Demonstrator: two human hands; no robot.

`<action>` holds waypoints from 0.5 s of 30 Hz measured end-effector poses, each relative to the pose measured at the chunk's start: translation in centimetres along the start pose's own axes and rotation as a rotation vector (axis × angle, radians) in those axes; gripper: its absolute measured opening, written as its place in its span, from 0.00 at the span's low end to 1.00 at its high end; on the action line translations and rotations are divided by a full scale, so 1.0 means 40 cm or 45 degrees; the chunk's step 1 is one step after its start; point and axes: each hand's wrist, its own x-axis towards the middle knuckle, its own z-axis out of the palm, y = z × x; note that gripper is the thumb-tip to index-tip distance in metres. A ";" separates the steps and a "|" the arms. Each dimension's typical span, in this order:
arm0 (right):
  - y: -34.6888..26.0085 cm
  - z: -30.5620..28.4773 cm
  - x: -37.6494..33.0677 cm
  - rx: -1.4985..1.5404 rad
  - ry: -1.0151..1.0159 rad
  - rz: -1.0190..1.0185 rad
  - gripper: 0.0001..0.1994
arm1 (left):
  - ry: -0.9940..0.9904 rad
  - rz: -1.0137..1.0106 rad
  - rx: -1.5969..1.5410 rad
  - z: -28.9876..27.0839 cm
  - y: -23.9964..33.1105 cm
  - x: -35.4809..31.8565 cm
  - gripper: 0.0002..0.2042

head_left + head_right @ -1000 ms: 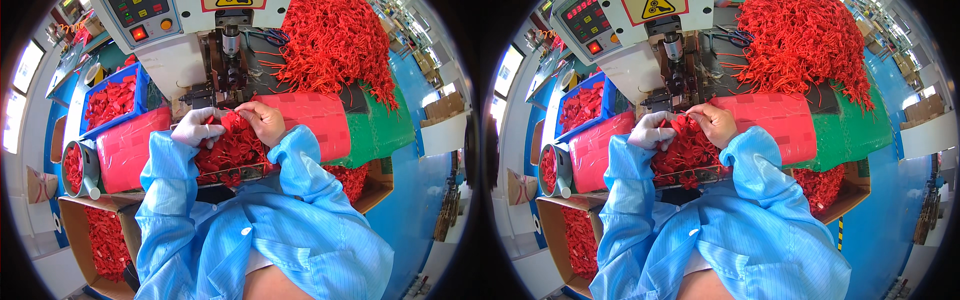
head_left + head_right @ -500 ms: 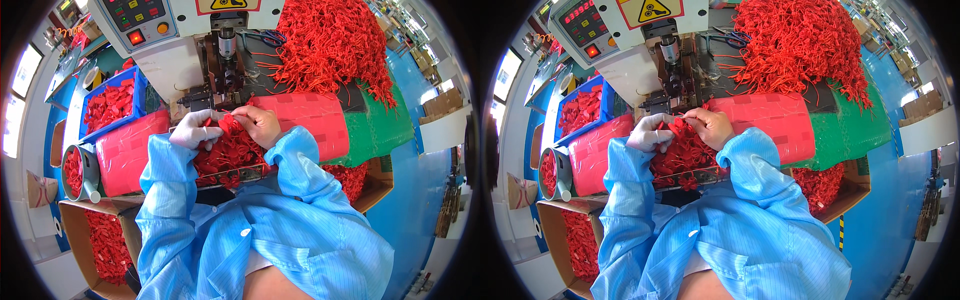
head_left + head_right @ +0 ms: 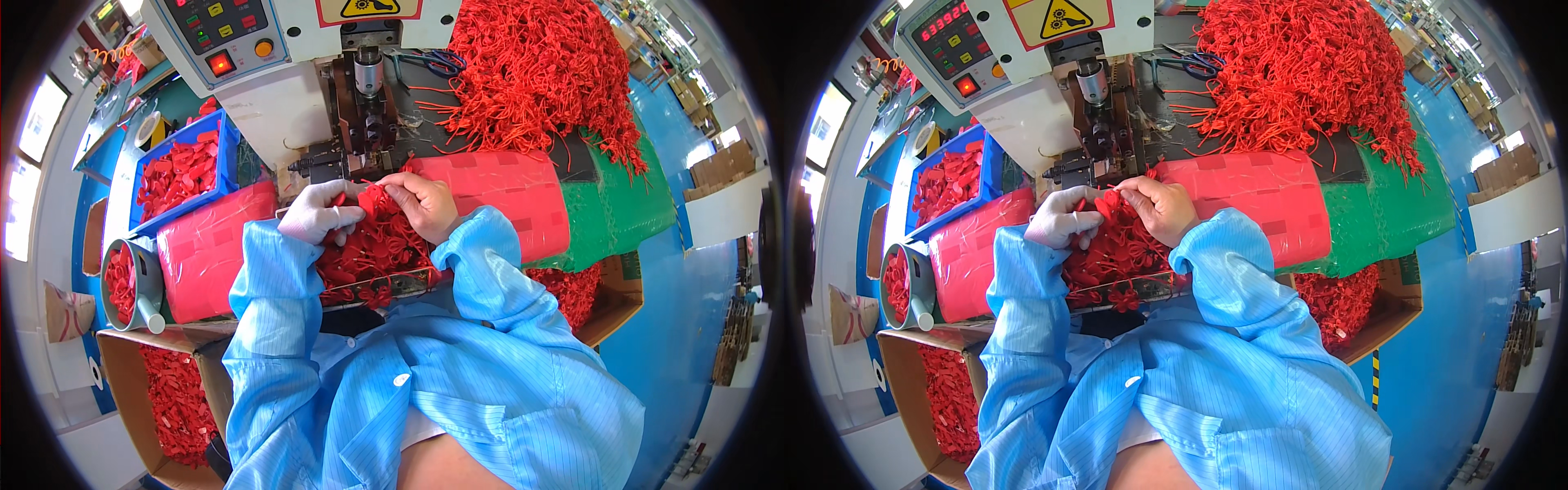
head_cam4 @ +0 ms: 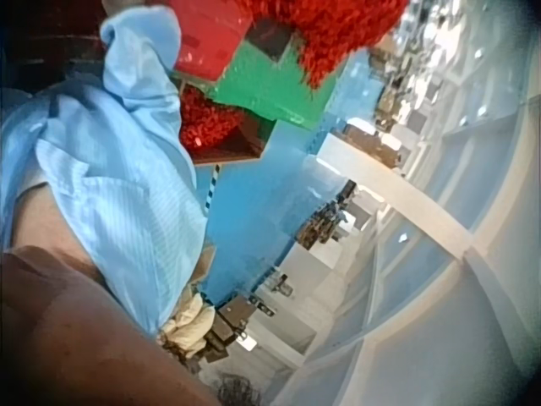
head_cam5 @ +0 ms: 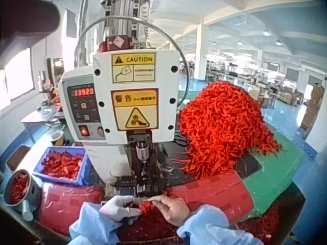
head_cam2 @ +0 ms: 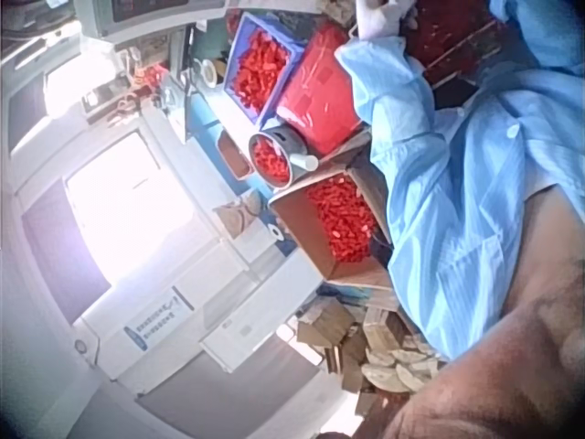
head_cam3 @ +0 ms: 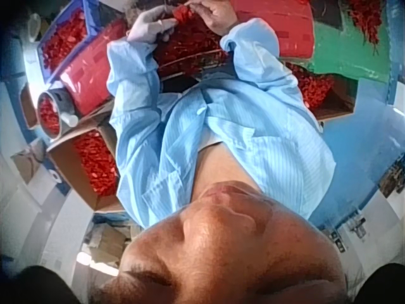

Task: The person assembles tags by positioning plastic pieces and cords into a fastening machine to join them together.

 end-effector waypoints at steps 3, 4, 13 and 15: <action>-0.009 -0.005 0.001 0.069 -0.063 0.008 0.08 | 0.002 0.007 -0.013 -0.002 -0.005 0.001 0.12; -0.014 -0.008 0.001 0.145 -0.116 0.025 0.08 | 0.005 0.007 -0.024 -0.003 -0.006 0.002 0.11; 0.009 -0.052 0.032 0.525 -0.359 0.347 0.11 | -0.007 0.021 -0.062 -0.007 -0.013 0.001 0.12; 0.017 -0.083 0.046 0.708 -0.352 0.423 0.12 | 0.006 0.019 -0.063 -0.007 -0.011 0.002 0.11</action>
